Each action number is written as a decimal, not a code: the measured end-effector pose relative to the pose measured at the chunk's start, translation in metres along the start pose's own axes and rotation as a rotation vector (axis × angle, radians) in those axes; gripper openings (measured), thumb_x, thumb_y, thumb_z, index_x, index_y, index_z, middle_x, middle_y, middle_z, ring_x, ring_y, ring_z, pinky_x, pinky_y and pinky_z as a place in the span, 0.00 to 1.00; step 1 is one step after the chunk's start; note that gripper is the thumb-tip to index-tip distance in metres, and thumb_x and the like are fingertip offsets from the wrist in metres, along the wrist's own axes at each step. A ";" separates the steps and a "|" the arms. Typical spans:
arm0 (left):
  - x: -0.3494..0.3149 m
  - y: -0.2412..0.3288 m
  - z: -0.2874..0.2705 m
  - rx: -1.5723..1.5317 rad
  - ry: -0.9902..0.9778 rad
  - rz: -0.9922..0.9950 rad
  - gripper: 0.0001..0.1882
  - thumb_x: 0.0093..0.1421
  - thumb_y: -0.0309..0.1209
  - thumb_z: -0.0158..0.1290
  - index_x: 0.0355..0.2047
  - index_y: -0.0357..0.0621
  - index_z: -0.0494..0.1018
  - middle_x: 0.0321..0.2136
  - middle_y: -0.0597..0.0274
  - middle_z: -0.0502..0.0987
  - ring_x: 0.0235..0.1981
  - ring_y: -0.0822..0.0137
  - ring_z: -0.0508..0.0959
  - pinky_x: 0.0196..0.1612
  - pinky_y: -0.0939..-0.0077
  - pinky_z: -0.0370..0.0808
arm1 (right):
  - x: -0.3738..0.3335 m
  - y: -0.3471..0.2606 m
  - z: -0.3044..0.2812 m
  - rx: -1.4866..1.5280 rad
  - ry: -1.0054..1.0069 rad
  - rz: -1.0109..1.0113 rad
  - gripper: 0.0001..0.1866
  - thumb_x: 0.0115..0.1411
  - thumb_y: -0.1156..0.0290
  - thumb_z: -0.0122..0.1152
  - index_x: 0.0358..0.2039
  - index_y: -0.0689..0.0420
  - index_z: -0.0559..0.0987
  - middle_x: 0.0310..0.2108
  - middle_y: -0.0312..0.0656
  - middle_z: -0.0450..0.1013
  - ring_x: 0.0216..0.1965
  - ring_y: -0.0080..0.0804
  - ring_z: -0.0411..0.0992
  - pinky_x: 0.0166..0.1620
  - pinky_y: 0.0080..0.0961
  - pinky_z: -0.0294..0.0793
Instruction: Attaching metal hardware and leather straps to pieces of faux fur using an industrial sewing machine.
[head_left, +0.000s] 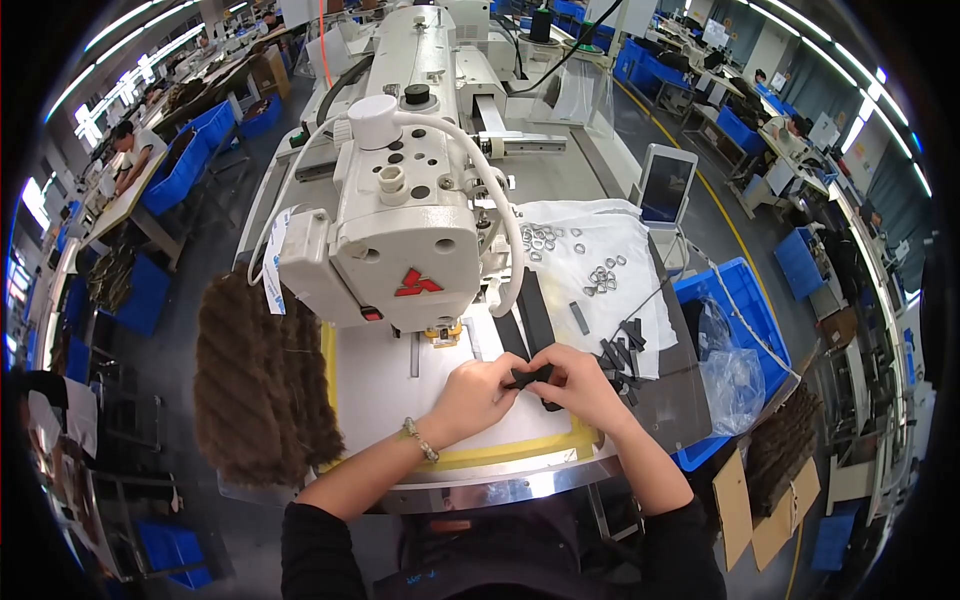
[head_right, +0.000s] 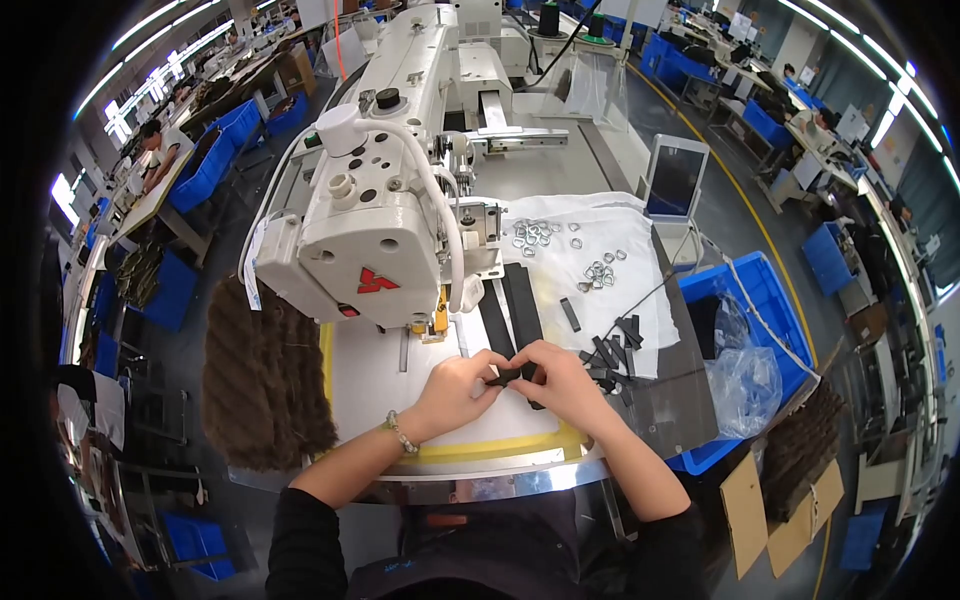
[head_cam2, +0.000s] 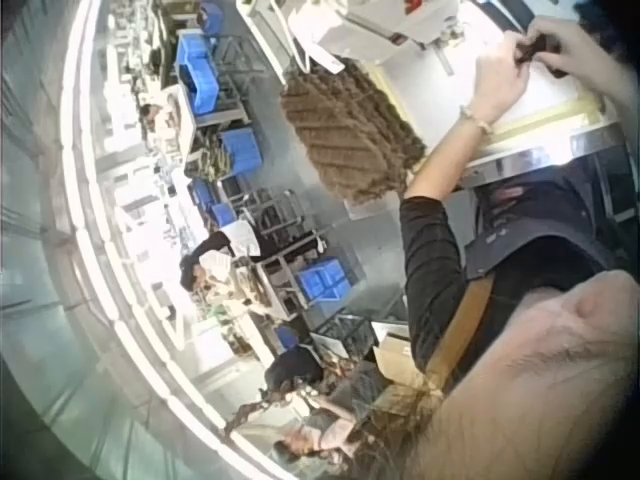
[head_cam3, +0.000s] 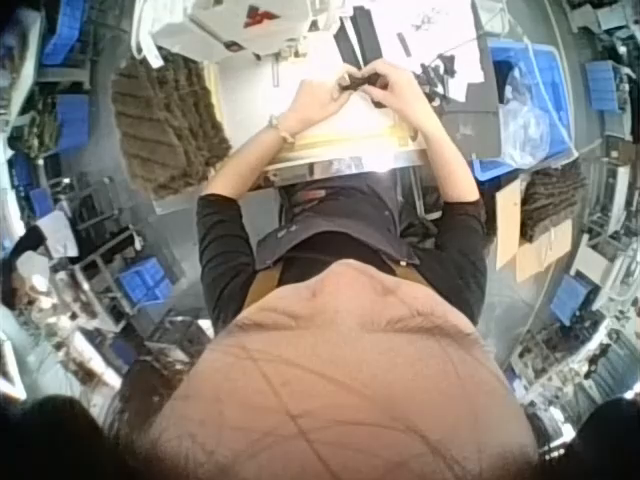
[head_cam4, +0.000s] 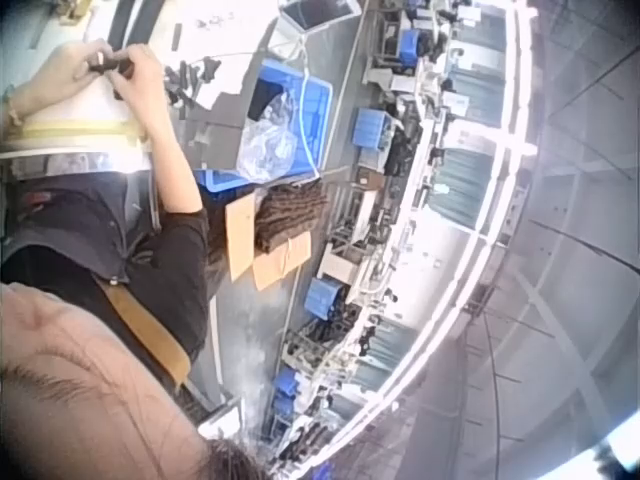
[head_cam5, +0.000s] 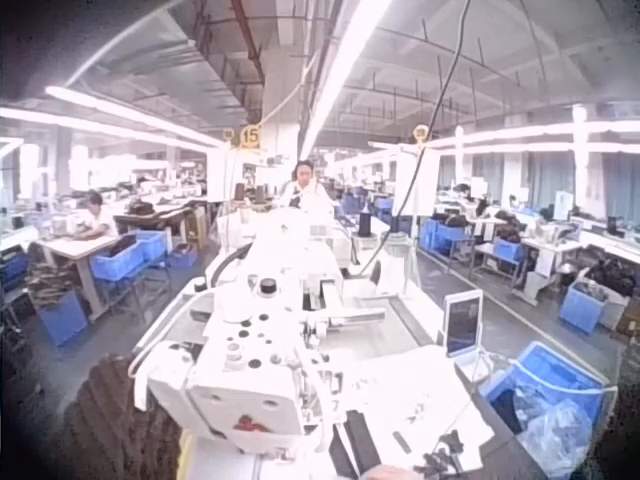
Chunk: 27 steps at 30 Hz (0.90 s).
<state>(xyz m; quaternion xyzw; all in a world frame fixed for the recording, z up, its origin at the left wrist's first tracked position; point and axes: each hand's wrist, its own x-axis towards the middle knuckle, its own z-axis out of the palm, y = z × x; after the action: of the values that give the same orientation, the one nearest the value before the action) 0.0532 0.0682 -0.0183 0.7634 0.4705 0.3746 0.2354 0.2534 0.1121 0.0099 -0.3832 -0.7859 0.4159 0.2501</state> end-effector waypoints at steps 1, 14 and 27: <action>0.000 -0.001 0.000 -0.003 -0.002 0.000 0.15 0.52 0.24 0.57 0.41 0.48 0.72 0.22 0.61 0.79 0.26 0.58 0.80 0.33 0.65 0.73 | 0.002 0.004 0.002 0.037 -0.026 0.044 0.12 0.52 0.78 0.68 0.38 0.60 0.78 0.31 0.38 0.73 0.23 0.23 0.72 0.28 0.20 0.71; 0.004 -0.017 -0.013 -0.607 -0.154 -0.327 0.10 0.58 0.26 0.59 0.39 0.34 0.75 0.30 0.59 0.82 0.33 0.72 0.81 0.40 0.79 0.76 | 0.008 0.027 0.012 0.495 -0.139 0.244 0.03 0.59 0.82 0.62 0.34 0.66 0.78 0.29 0.40 0.78 0.31 0.21 0.77 0.35 0.16 0.76; 0.010 -0.027 -0.023 -0.842 -0.256 -0.467 0.10 0.58 0.23 0.60 0.40 0.33 0.76 0.30 0.60 0.82 0.34 0.77 0.80 0.41 0.83 0.74 | 0.007 0.028 0.012 0.496 -0.115 0.192 0.05 0.57 0.77 0.66 0.34 0.63 0.80 0.25 0.36 0.78 0.27 0.16 0.75 0.29 0.13 0.69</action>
<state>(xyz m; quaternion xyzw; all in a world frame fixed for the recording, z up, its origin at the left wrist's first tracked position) 0.0229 0.0897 -0.0199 0.5160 0.4041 0.3727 0.6569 0.2513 0.1221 -0.0197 -0.3588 -0.6329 0.6387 0.2505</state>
